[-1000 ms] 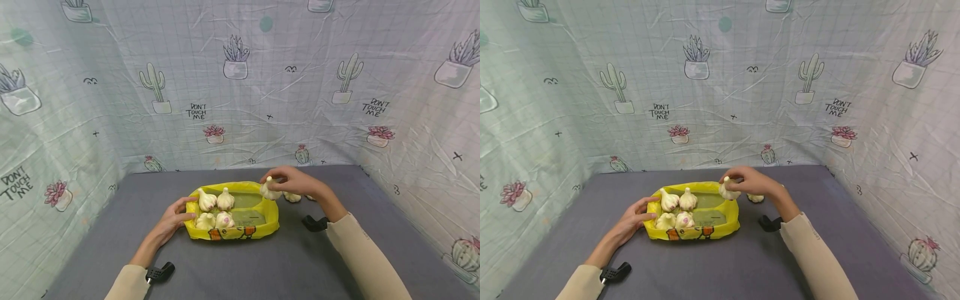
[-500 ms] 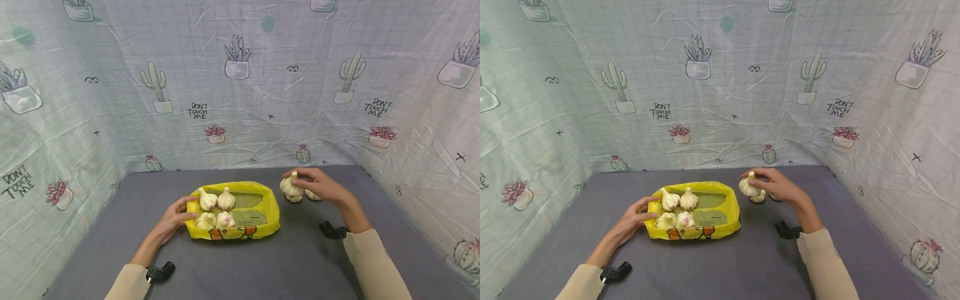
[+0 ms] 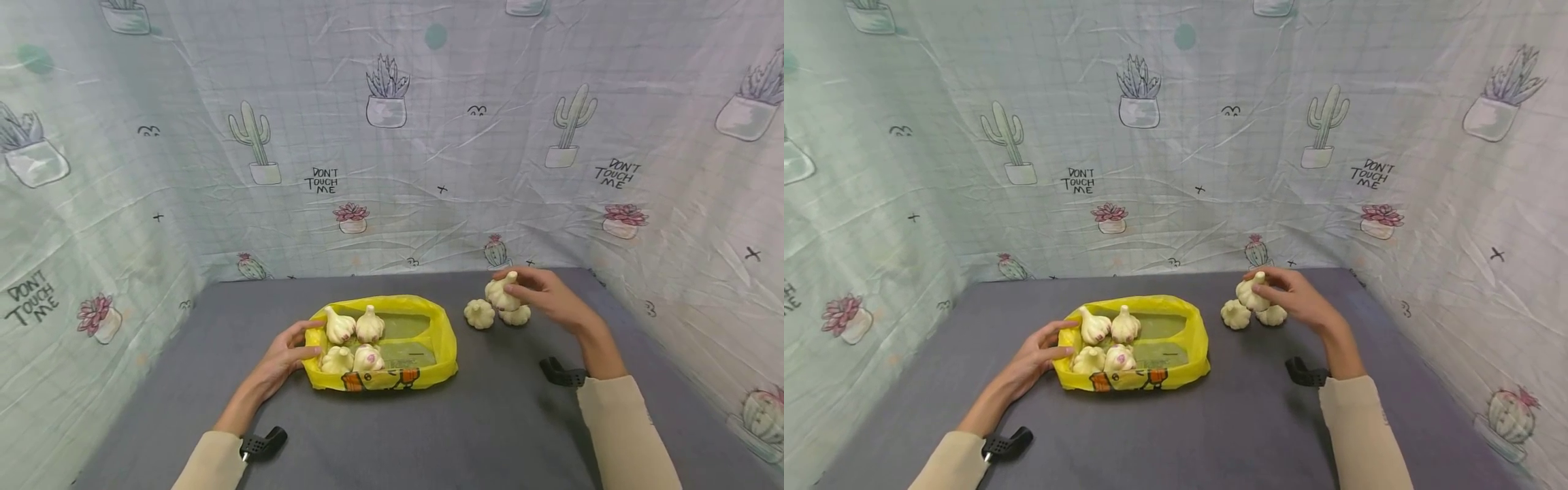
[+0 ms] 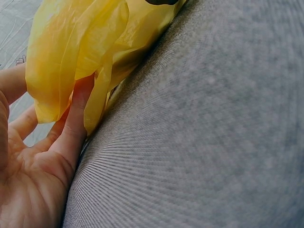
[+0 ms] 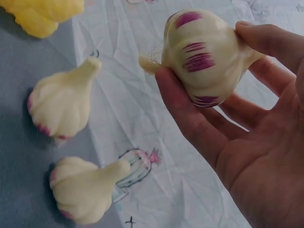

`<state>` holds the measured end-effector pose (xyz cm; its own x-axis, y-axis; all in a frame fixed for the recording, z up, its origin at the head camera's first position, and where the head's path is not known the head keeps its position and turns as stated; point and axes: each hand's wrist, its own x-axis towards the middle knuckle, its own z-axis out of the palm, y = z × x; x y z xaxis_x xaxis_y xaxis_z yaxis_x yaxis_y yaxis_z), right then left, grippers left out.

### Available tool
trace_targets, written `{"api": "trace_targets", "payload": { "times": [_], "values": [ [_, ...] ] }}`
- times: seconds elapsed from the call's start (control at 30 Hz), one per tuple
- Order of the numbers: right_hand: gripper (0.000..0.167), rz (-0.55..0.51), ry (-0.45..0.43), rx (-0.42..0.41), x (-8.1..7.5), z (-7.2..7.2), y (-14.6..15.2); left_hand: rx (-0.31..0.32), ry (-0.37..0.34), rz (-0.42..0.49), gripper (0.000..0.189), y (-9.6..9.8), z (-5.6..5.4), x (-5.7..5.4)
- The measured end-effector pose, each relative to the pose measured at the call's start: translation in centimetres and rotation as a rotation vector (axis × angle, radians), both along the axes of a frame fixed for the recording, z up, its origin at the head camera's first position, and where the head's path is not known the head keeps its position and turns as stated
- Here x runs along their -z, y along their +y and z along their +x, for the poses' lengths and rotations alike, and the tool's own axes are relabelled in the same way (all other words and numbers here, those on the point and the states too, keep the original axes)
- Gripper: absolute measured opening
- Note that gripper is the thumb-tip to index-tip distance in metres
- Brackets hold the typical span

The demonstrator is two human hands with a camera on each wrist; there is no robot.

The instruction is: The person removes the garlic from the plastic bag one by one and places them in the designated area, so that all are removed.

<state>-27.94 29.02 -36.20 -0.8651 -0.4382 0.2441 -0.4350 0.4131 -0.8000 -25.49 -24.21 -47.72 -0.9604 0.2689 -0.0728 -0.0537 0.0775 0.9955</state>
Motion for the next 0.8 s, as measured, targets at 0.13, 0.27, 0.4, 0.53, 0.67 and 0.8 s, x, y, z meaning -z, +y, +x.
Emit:
{"api": "trace_targets", "payload": {
  "times": [0.13, 0.27, 0.4, 0.53, 0.67, 0.8],
  "values": [
    [0.034, -0.063, -0.014, 0.015, 0.4, -0.3, 1.0, 0.001, 0.002, 0.005, 0.059, 0.1, 0.0, 0.0],
    [0.036, -0.134, -0.045, 0.043, 0.8, -0.5, 1.8, -0.005, -0.001, 0.002, 0.06, 0.0, 0.0, -0.1],
    [0.041, -0.154, -0.061, 0.083, 1.1, -0.5, 2.5, -0.002, 0.003, -0.002, 0.06, -0.1, -0.1, -0.1],
    [0.041, -0.156, -0.053, 0.112, 1.4, -0.4, 3.3, 0.009, 0.008, -0.004, 0.061, 0.0, 0.1, -0.1],
    [0.041, -0.149, -0.043, 0.127, 1.6, -0.3, 3.9, 0.011, -0.006, -0.002, 0.062, 0.0, 0.2, 0.0],
    [0.046, -0.133, -0.026, 0.157, 1.7, -0.3, 4.4, 0.004, -0.004, 0.002, 0.062, 0.0, 0.0, 0.1]
  ]
}}
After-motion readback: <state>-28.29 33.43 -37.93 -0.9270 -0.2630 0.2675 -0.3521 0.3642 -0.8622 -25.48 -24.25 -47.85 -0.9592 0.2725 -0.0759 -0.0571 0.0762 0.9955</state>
